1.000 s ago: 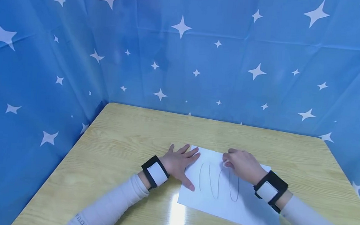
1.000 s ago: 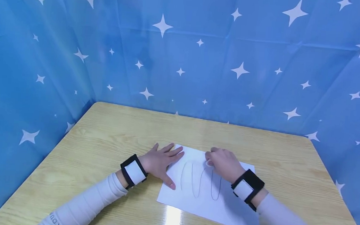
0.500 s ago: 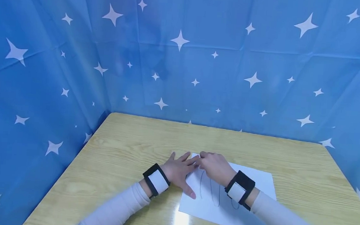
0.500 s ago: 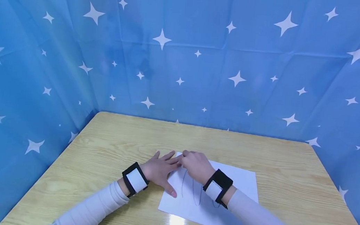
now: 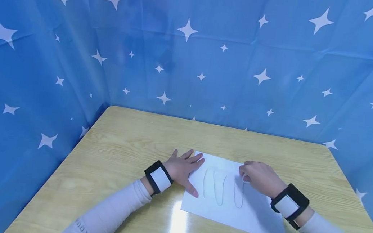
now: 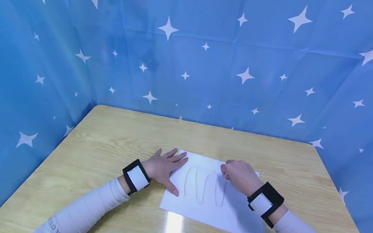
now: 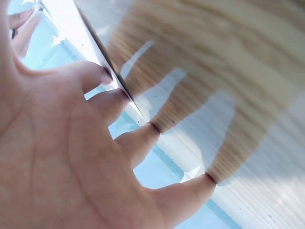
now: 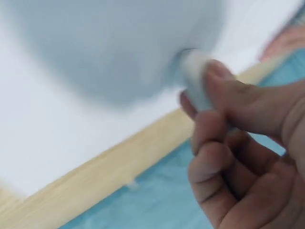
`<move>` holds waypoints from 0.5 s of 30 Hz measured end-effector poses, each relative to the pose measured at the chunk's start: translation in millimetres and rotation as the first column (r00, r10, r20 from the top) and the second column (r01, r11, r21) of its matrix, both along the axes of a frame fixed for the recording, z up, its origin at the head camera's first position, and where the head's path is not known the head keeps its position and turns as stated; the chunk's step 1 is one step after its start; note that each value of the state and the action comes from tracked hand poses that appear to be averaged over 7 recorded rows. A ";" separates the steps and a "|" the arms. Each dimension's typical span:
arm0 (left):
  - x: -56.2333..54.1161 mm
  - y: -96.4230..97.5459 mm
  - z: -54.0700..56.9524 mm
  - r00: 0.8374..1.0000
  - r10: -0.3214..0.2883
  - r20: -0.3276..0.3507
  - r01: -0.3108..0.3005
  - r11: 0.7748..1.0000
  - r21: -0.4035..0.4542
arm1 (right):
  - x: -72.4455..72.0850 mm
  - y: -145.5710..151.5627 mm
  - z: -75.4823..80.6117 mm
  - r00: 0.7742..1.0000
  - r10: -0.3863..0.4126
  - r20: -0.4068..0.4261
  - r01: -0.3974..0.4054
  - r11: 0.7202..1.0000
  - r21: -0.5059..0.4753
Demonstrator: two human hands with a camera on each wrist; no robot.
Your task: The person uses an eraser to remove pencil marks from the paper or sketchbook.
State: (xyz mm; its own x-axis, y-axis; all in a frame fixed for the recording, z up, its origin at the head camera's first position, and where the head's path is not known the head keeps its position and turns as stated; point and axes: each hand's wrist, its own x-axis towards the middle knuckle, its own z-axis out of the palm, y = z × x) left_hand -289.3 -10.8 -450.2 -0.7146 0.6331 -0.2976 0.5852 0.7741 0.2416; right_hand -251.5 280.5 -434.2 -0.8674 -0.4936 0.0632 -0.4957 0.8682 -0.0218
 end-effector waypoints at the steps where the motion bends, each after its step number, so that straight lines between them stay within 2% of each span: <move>1: -0.2 -0.8 -0.1 1.000 0.006 -0.007 -0.006 1.000 -0.008 | -4.4 -10.3 -1.1 1.000 0.008 -0.002 -0.008 1.000 -0.029; 4: 0.5 -0.7 -1.4 1.000 0.009 -0.028 -0.010 1.000 -0.025 | -18.0 -48.5 -5.5 0.999 0.049 -0.018 -0.051 0.994 -0.092; 6: 1.3 1.0 -0.9 0.999 0.001 -0.040 -0.002 0.999 -0.037 | -24.7 -69.9 -7.8 0.997 0.069 -0.030 -0.071 0.994 -0.084; 8: 5.3 4.8 -6.7 0.999 -0.011 -0.033 0.010 1.000 -0.030 | -24.8 -78.0 -13.4 0.996 0.081 -0.023 -0.082 0.995 -0.050; 11: 6.9 8.0 -7.8 0.999 -0.013 -0.032 0.012 1.000 -0.022 | -21.1 -65.8 -14.7 0.997 0.076 -0.021 -0.076 0.997 0.002; 15: 2.6 5.1 -2.7 1.000 0.001 -0.031 -0.001 1.000 -0.022 | -8.0 -20.8 -8.2 0.999 0.046 -0.017 -0.046 0.999 0.005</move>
